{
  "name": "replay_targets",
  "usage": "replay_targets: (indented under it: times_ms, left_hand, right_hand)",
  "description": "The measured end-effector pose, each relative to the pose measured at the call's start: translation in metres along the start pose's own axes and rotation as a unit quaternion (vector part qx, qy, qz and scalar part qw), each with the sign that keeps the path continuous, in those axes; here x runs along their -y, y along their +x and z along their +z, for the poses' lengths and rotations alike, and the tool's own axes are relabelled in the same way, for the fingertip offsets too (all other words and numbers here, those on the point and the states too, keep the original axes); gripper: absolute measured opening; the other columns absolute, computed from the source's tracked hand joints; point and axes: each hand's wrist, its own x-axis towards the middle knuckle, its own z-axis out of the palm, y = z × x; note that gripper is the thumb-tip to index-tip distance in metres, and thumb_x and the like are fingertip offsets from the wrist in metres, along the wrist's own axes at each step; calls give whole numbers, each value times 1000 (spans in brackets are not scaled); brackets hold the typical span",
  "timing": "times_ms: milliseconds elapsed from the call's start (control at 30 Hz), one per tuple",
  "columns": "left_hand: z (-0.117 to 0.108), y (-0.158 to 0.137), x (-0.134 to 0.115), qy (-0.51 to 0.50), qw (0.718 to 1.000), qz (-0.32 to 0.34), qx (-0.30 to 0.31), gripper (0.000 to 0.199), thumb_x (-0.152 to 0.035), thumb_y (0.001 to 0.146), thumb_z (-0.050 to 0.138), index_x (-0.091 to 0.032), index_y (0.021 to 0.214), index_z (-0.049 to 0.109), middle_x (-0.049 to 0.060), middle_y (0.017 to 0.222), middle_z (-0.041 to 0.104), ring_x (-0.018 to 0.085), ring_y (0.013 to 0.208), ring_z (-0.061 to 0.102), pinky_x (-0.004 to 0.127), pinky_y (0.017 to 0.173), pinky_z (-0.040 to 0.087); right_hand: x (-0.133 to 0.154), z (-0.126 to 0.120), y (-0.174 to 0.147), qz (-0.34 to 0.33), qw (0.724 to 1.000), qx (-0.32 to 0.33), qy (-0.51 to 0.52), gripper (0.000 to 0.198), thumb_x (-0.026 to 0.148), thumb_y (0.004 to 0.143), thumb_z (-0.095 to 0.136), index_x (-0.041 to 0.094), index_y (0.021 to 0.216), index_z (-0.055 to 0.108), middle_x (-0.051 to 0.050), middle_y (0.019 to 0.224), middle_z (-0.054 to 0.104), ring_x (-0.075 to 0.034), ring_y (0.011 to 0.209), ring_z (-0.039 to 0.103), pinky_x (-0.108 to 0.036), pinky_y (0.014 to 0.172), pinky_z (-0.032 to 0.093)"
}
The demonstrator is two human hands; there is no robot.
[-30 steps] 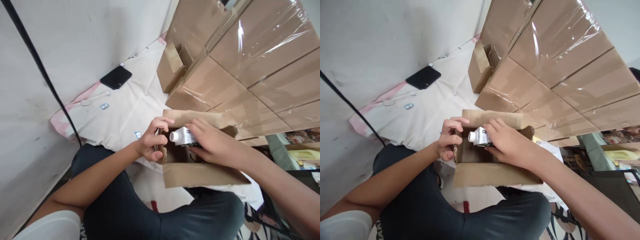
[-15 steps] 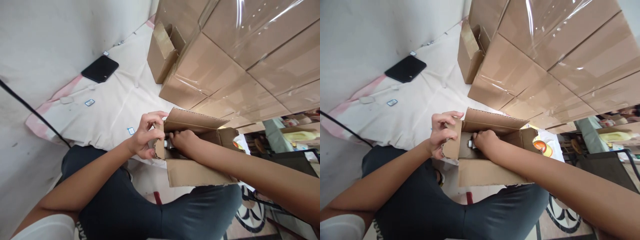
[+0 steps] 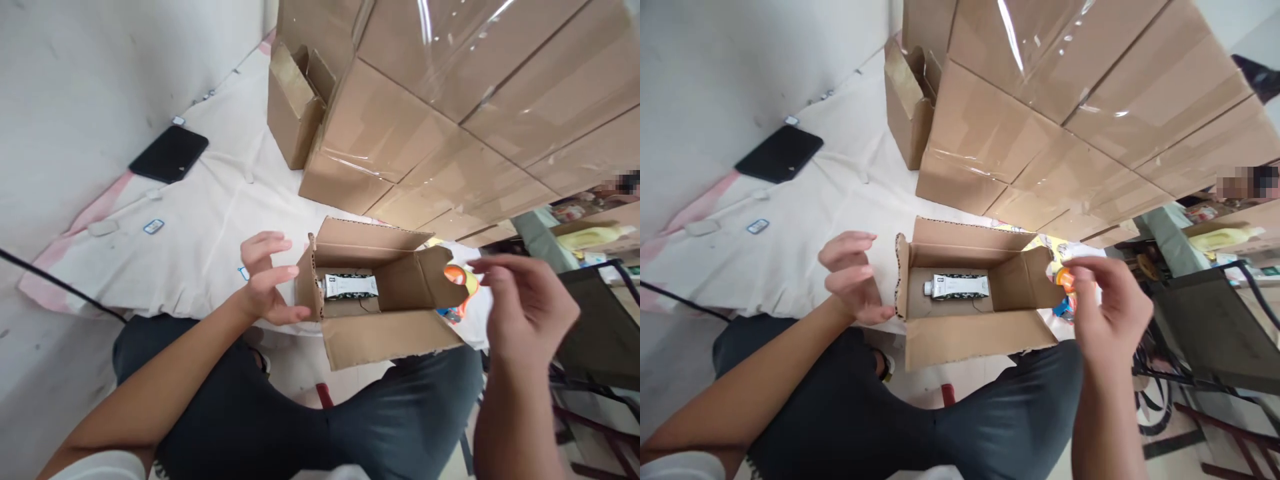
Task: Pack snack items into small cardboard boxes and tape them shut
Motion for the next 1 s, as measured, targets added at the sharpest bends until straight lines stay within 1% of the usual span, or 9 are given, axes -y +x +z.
replay_targets:
  times_ms: [33,100,233,433,600,700,767,867,1000]
  left_hand:
    - [1,2,-3,-1,998,43,-36,49,-73,77,60,-34,105,51,4,107,56,26,99,56,48,79,53]
    - [1,7,-8,-21,992,127,-1,37,-60,83,61,-33,106,54,3,98,63,24,91,59,44,75,50]
    - [-3,16,-12,-69,953,174,240,45,-54,101,30,-27,102,67,3,92,77,24,96,68,47,88,43]
    - [-4,10,-10,-21,959,179,219,50,-71,84,54,-29,106,70,11,109,70,31,109,58,48,88,48]
    - [9,-4,-28,-53,987,60,138,34,-55,92,53,-27,87,70,12,122,61,32,113,50,54,93,46]
    - [15,-10,-39,-88,987,-82,106,29,-42,95,51,-23,77,63,9,137,53,30,119,51,49,93,47]
    - [17,-11,-42,-99,978,-157,96,21,-40,91,53,-24,98,65,8,150,44,31,130,48,47,96,49]
    - [19,-8,-41,-148,956,-219,125,66,-41,85,49,-28,148,38,9,164,29,34,144,40,49,106,46]
    - [17,-2,-39,-163,947,-229,152,84,-32,82,44,-30,160,10,9,164,33,29,146,41,47,110,44]
  right_hand:
    - [-20,-5,-12,50,991,-83,88,17,34,92,60,21,93,72,-4,85,72,-21,80,69,-35,72,51]
    - [-56,-5,-38,123,956,-119,240,23,39,91,56,23,97,72,-4,92,75,-22,85,72,-35,71,53]
    - [-81,11,-69,141,949,99,265,50,57,98,38,24,112,74,-9,121,74,-29,123,63,-48,104,48]
    - [-58,-7,-68,33,962,244,116,68,68,99,17,33,131,65,-6,142,62,-31,143,45,-59,120,32]
    - [-62,-9,-81,-22,959,256,118,79,76,94,10,31,140,56,-10,149,55,-34,143,45,-63,118,33]
    - [-65,5,-89,33,967,193,164,66,69,97,33,29,147,46,-14,144,57,-31,137,51,-58,113,41]
    - [-62,17,-84,94,967,143,188,66,55,96,51,29,154,32,-15,139,60,-27,131,57,-52,106,48]
    - [-54,30,-62,115,964,137,197,81,47,92,58,28,159,16,-18,146,55,-25,135,53,-48,102,51]
    - [-44,34,-31,65,970,157,172,75,46,94,53,24,159,20,-17,148,54,-22,136,53,-44,104,49]
